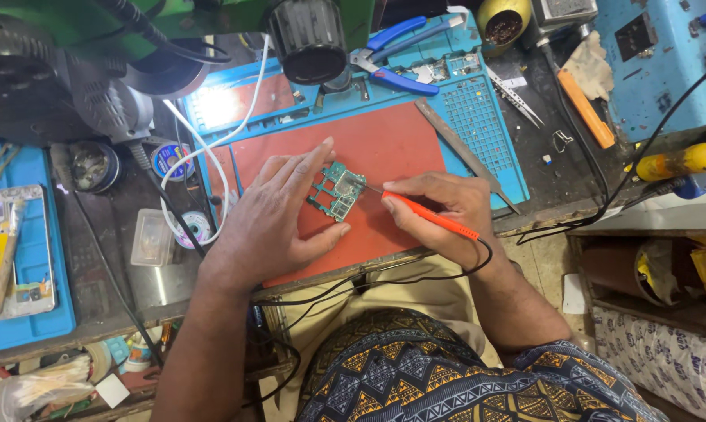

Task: The person holds a green circuit board on a red mat and works on it with a pointed metal tool, repositioning the board and touching its components. They then pick up an orange soldering iron and solder points on the board, steadying it with the other hand.

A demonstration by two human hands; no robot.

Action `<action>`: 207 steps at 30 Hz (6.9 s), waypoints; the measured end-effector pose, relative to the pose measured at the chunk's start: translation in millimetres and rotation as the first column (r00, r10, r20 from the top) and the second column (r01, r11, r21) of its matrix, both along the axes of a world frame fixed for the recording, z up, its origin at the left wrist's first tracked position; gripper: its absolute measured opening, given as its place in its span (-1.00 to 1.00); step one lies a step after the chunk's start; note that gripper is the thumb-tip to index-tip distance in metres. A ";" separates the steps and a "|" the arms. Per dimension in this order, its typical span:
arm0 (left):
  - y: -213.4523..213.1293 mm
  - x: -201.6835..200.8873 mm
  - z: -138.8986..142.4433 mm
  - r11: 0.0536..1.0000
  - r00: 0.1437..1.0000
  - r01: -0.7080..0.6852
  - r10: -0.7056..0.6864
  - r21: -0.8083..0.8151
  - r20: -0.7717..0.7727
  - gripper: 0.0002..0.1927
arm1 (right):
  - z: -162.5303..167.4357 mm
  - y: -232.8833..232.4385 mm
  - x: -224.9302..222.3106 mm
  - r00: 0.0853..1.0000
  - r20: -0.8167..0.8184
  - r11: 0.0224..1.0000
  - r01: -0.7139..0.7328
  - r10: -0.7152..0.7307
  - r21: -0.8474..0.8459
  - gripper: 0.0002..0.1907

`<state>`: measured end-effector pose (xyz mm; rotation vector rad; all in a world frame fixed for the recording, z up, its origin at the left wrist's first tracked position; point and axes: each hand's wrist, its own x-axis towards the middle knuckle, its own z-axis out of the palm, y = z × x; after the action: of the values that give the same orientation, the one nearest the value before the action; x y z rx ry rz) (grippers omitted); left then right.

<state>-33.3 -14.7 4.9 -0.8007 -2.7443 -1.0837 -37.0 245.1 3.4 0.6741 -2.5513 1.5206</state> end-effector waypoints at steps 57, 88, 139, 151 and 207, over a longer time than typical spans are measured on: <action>0.0 1.7 -1.7 1.000 1.000 -0.015 0.016 0.019 -0.025 -0.03 | -2.2 -3.9 3.4 0.995 -0.088 0.998 -0.040 0.045 0.051 -0.80; -6.0 4.9 -8.1 0.998 0.995 0.031 -0.026 0.059 -0.093 -0.02 | -1.2 -8.1 6.0 0.988 -0.095 0.990 -0.112 0.120 0.086 -0.77; -5.7 5.8 -7.9 0.997 0.997 0.023 -0.018 0.071 -0.077 -0.02 | -1.9 -6.1 3.1 0.999 -0.046 0.998 -0.012 0.015 0.070 -0.78; -3.7 3.2 -7.4 0.997 0.997 0.027 -0.022 0.065 -0.074 -0.01 | -3.6 -2.5 0.7 0.996 -0.076 0.996 -0.045 0.051 0.075 -0.74; -7.7 8.2 -7.5 0.995 0.998 0.038 -0.034 0.095 -0.048 -0.09 | 2.8 -3.0 7.4 0.996 0.080 0.998 -0.047 0.044 0.040 -0.77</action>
<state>-25.1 -22.4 -2.7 -0.8540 -2.6275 -1.1784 -29.6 242.1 6.3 0.6948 -2.6506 1.5419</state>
